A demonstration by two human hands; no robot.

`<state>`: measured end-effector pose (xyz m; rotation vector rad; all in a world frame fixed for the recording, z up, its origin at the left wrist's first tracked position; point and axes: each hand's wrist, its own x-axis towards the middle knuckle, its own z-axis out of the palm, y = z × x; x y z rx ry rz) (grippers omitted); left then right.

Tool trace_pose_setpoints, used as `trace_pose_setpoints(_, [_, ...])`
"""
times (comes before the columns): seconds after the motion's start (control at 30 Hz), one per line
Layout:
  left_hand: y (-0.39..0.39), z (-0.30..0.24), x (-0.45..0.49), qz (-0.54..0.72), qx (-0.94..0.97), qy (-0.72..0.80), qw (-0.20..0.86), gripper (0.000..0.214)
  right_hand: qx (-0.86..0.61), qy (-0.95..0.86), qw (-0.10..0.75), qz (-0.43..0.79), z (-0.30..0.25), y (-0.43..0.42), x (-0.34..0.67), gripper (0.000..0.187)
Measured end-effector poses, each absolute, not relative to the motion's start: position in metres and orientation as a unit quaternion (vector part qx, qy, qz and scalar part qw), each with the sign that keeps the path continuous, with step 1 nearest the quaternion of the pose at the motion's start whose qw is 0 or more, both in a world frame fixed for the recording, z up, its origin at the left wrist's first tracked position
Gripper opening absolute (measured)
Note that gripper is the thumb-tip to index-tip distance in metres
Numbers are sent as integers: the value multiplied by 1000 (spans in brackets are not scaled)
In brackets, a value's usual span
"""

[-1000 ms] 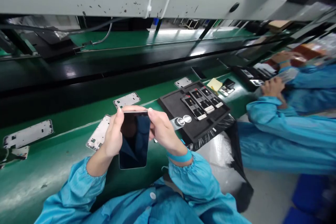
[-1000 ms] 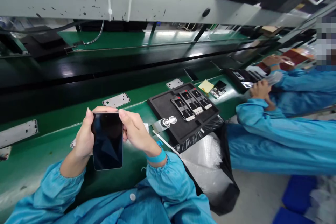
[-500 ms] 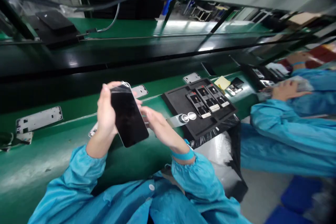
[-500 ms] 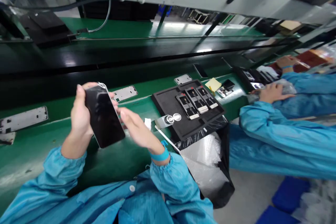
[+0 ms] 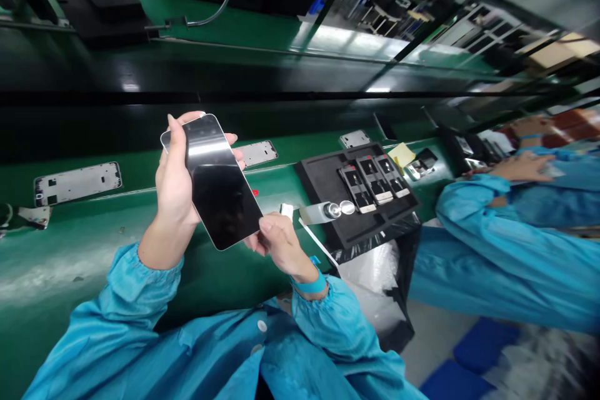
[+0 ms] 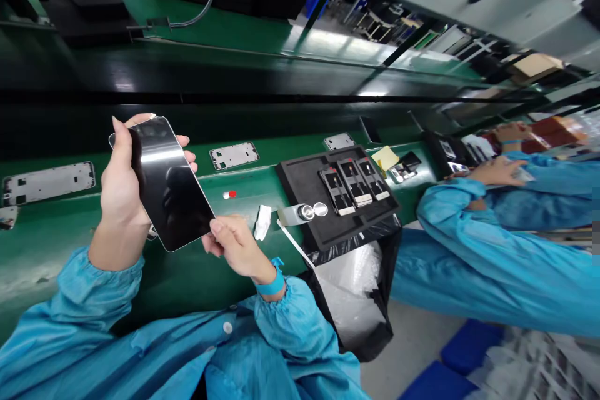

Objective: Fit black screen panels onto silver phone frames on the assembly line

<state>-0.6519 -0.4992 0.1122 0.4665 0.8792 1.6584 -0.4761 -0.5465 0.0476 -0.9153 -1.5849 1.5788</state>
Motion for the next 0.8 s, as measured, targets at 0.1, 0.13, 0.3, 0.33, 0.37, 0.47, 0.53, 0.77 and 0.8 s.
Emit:
trace_pose_setpoints(0.1, [-501,113,-650,708,209,386,553,49,-338,-620,363,608,41,-550,-479,75])
trace_pose_setpoints(0.13, [-501,113,-649,711,215,385,547,47,-332,-617,365,613,39,-551,-482,75])
trace_pose_setpoints(0.3, [-499,110,-644,745,216,352,524,36,-310,-623,352,626,34,-548,-492,74])
trace_pose_setpoints(0.33, [-498,108,-644,747,215,350,523,38,-311,-619,347,632,34,-546,-493,75])
trace_pose_setpoints(0.37, [-497,107,-643,747,216,350,522,39,-311,-614,339,642,35,-545,-493,74])
trace_pose_setpoints(0.47, [-497,104,-642,758,229,340,508,38,-288,-598,307,682,38,-543,-493,70])
trace_pose_setpoints(0.53, [-498,105,-639,769,236,323,499,40,-256,-591,298,704,40,-543,-493,67])
trace_pose_setpoints(0.77, [-466,125,-598,762,266,285,517,55,-314,-563,374,667,48,-530,-480,67])
trace_pose_setpoints(0.8, [-451,126,-588,754,264,290,527,58,-329,-562,392,650,49,-526,-468,64])
